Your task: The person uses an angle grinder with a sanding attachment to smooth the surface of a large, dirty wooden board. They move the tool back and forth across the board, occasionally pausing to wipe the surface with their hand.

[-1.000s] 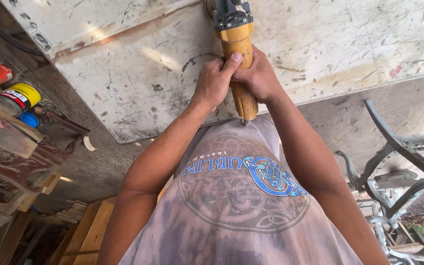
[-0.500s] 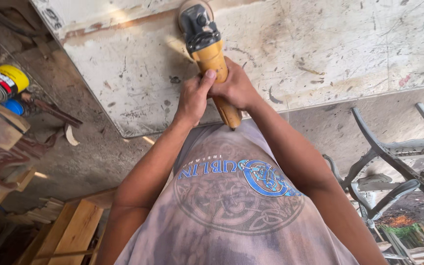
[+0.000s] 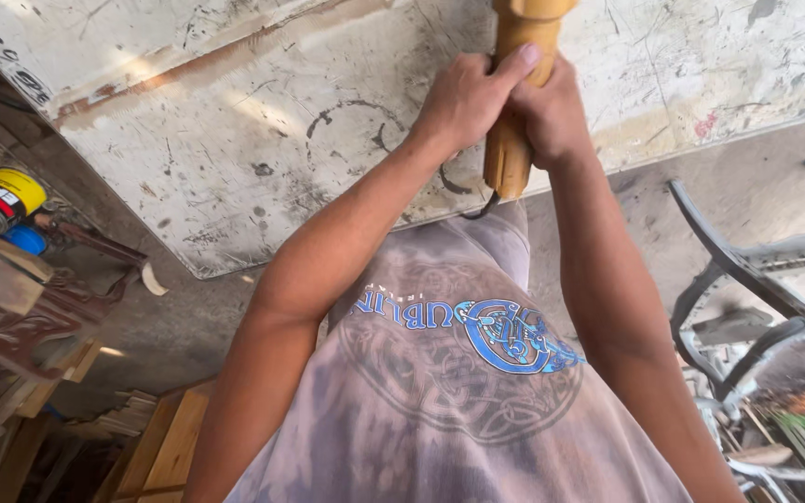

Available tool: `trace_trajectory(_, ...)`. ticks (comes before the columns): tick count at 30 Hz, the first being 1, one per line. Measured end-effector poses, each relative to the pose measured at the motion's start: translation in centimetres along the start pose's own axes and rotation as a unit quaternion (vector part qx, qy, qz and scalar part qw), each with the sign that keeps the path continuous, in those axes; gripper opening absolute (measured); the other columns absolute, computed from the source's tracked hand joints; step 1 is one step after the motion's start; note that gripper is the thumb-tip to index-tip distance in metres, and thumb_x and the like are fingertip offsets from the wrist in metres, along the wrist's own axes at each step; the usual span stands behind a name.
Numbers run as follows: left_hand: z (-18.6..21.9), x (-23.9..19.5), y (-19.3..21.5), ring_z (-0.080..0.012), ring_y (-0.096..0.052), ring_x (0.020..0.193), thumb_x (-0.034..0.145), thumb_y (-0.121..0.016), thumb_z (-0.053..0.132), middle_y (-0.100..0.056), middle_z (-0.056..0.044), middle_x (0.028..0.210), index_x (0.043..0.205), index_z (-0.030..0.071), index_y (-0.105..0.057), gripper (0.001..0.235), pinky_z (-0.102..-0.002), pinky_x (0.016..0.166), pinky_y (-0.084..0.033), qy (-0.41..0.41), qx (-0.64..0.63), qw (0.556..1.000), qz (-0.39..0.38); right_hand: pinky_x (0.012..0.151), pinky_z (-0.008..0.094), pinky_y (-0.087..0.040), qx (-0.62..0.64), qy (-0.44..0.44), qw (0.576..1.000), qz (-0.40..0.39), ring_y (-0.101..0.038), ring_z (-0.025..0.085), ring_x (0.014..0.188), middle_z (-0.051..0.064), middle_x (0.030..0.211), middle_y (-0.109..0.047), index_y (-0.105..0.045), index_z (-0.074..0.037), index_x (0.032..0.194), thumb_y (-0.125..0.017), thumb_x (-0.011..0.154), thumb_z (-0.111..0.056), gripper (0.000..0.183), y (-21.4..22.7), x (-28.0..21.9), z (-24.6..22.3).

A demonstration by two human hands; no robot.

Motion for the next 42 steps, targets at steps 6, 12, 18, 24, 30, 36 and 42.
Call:
trace_trajectory(6, -3.0, -3.5, 4.5, -0.0208, -0.069, 0.057, 0.093, -0.045, 0.069, -0.07, -0.01, 0.065, 0.08, -0.001, -0.075, 0.077, -0.035, 0.05, -0.054, 0.038, -0.009, 0.998, 0.044, 0.082, 0.032, -0.059, 0.005, -0.013, 0.997, -0.07, -0.067, 0.015, 0.09, 0.006, 0.103, -0.068, -0.058, 0.0, 0.119, -0.073, 0.09, -0.016, 0.037, -5.5, 0.7, 1.9)
trace_trajectory(12, -5.2, -7.3, 9.3, -0.0192, -0.067, 0.066, 0.094, -0.052, 0.066, -0.069, -0.012, 0.068, 0.085, -0.005, -0.073, 0.075, -0.036, 0.06, -0.052, 0.08, -0.011, 0.993, 0.083, 0.084, 0.032, -0.058, -0.007, -0.032, 0.992, -0.119, -0.066, 0.015, 0.094, 0.005, 0.106, -0.067, -0.058, -0.002, 0.12, -0.074, 0.089, -0.014, 0.037, -11.3, 0.2, 3.2)
trace_trajectory(18, -7.1, -10.1, 12.9, -0.0174, -0.068, 0.07, 0.095, -0.053, 0.064, -0.072, -0.011, 0.072, 0.089, -0.005, -0.076, 0.073, -0.034, 0.065, -0.054, 0.059, -0.071, 0.989, 0.115, 0.087, 0.033, -0.059, -0.014, -0.052, 0.986, -0.159, -0.067, 0.016, 0.097, 0.007, 0.107, -0.068, -0.059, -0.001, 0.121, -0.075, 0.09, -0.012, 0.036, -16.5, 0.1, 4.6)
trace_trajectory(24, -11.1, -13.2, 15.8, -0.0172, -0.068, 0.082, 0.098, -0.058, 0.056, -0.075, -0.013, 0.085, 0.099, -0.007, -0.077, 0.066, -0.035, 0.073, -0.056, 0.078, -0.171, 0.97, 0.151, 0.085, 0.033, -0.062, -0.033, -0.067, 0.977, -0.198, -0.07, 0.018, 0.095, 0.008, 0.107, -0.069, -0.057, -0.003, 0.121, -0.074, 0.086, -0.015, 0.041, -21.8, -0.1, 6.3)
trace_trajectory(30, -12.6, -14.6, 15.7, -0.0213, -0.066, 0.107, 0.102, -0.06, 0.049, -0.068, -0.019, 0.121, 0.128, -0.006, -0.066, 0.061, -0.038, 0.092, -0.055, 0.057, -0.369, 0.919, 0.126, 0.083, 0.039, -0.064, -0.17, -0.045, 0.966, -0.19, -0.074, 0.024, 0.092, 0.013, 0.105, -0.071, -0.055, 0.0, 0.121, -0.081, 0.085, -0.021, 0.049, -22.8, -0.4, 6.5)
trace_trajectory(36, -6.7, -6.6, 6.2, -0.021, -0.076, 0.087, 0.094, -0.052, 0.064, -0.079, -0.013, 0.094, 0.11, 0.0, -0.075, 0.069, -0.034, 0.076, -0.059, 0.037, -0.151, 0.988, 0.007, 0.081, 0.033, -0.061, -0.153, -0.011, 0.987, -0.056, -0.07, 0.018, 0.092, 0.009, 0.105, -0.071, -0.061, -0.002, 0.121, -0.074, 0.092, -0.026, 0.039, -9.6, -0.8, 2.4)
trace_trajectory(42, -2.1, 0.5, 0.2, -0.0212, -0.077, 0.058, 0.084, -0.047, 0.077, -0.073, -0.01, 0.058, 0.071, 0.0, -0.078, 0.084, -0.036, 0.056, -0.059, 0.035, 0.003, 0.999, 0.004, 0.08, 0.031, -0.059, -0.014, -0.01, 1.0, -0.021, -0.069, 0.016, 0.088, 0.009, 0.103, -0.068, -0.061, 0.001, 0.117, -0.07, 0.097, -0.019, 0.03, -2.1, 0.3, -0.3)
Point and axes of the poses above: each hand's wrist, its own x-axis towards the middle knuckle, its own y-axis out of the back of the hand, z = x × y, the point moved 10 cm from there along x, towards the middle knuckle
